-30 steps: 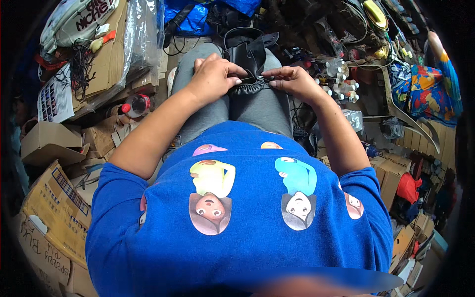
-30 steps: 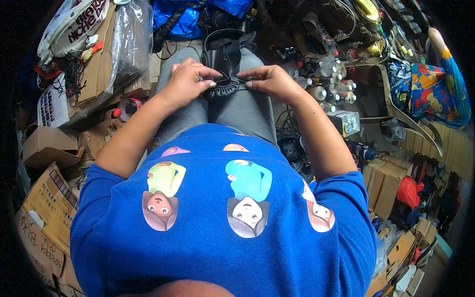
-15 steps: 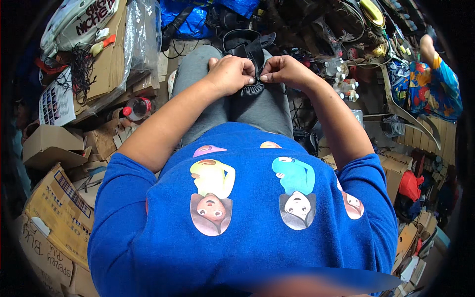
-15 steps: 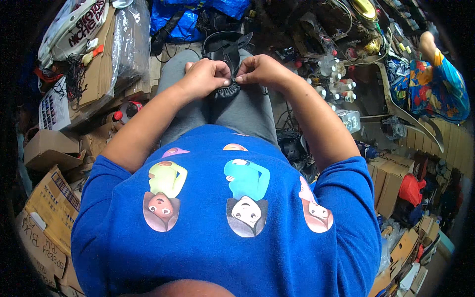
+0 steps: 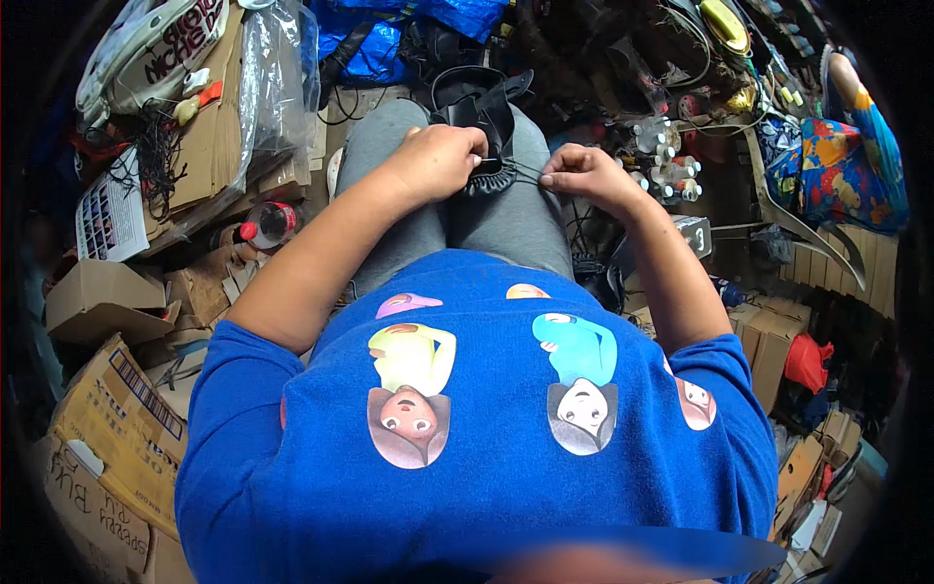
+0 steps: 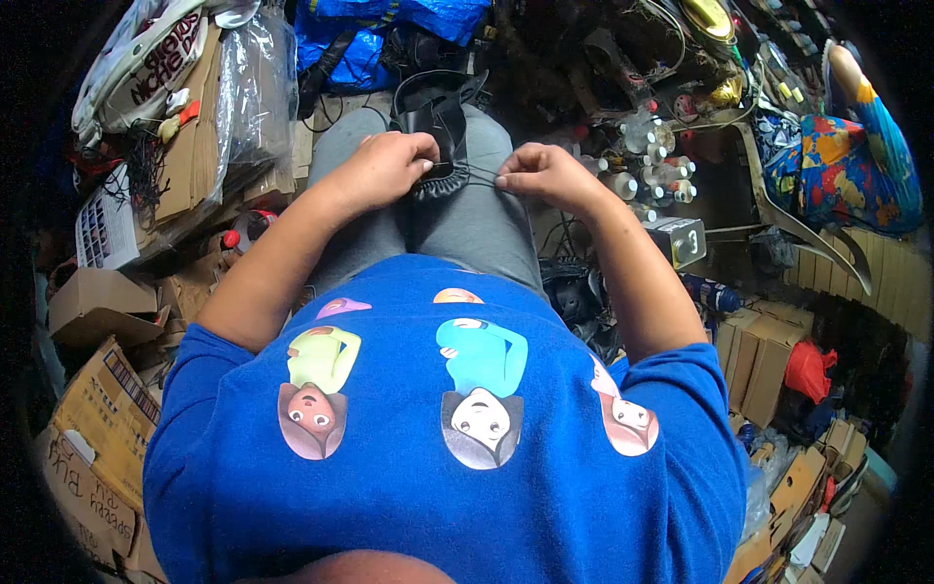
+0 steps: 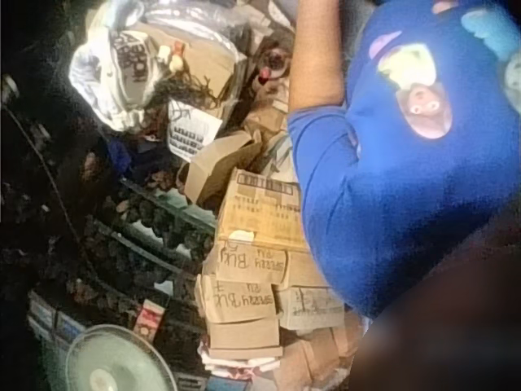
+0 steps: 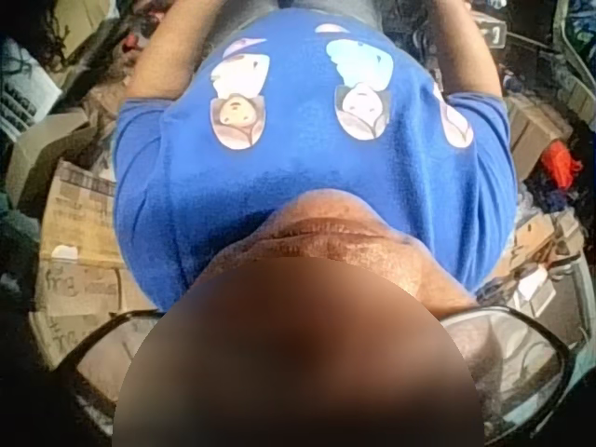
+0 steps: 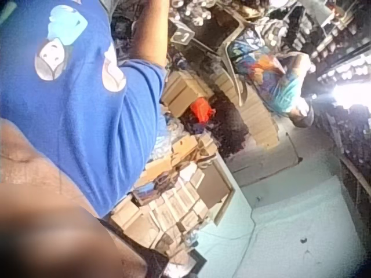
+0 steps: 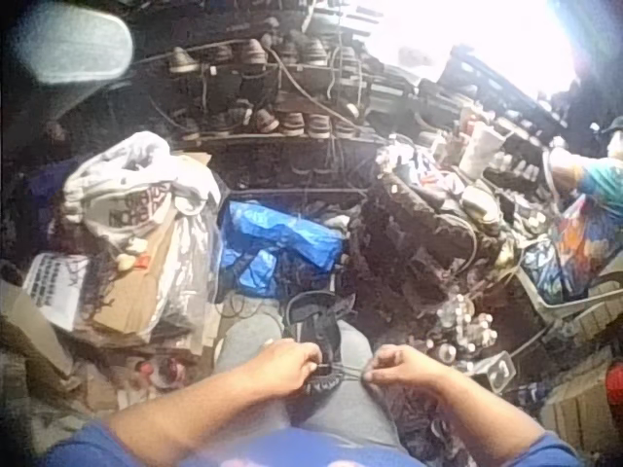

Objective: Stitching leather components of a shoe upper by hand.

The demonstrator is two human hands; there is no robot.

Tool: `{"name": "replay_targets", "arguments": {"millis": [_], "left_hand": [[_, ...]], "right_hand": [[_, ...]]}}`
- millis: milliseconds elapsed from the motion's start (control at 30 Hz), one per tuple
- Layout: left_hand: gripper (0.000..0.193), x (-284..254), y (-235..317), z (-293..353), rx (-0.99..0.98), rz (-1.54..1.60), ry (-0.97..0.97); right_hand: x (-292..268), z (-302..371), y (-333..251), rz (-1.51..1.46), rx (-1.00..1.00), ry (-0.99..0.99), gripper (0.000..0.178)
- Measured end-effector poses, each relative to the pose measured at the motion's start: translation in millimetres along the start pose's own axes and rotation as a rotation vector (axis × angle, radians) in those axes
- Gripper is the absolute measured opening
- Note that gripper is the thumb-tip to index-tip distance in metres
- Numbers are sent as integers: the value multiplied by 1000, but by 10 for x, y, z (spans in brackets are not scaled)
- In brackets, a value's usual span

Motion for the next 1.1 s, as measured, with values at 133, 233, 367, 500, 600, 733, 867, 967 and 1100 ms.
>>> {"name": "replay_targets", "arguments": {"millis": [133, 233, 367, 500, 600, 733, 867, 967, 1100], "left_hand": [[15, -23, 58, 25, 51, -53, -27], [15, -13, 134, 12, 147, -100, -9], [15, -17, 101, -16, 121, -113, -13], [14, -31, 71, 52, 102, -134, -40], [15, -20, 75, 67, 171, -182, -41], [18, -111, -22, 286, 249, -205, 22], [17, -535, -487, 831, 73, -306, 177], [7, -816, -571, 945, -72, 287, 296], [7, -945, 270, 550, 279, 758, 272]], "right_hand": [[-255, 77, -242, 69, -207, 162, 16], [-467, -88, -349, 566, -187, 414, 18], [-405, -91, -584, 928, -454, 532, 14], [248, -37, -798, 1414, -545, 184, 10], [390, -132, -737, 1419, -542, 64, 7], [281, -100, -706, 1393, -630, 71, 7], [-328, 116, -374, 1087, -256, 239, 6], [-557, 212, -275, 213, -49, 364, 16], [-245, -141, -728, -295, -386, 233, 28]]}}
Point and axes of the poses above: each hand's wrist, its own z-axis away from the middle knuckle, its own x-axis out of the palm, y = z × x, the point moved 5 cm from there along -z, towards the middle knuckle
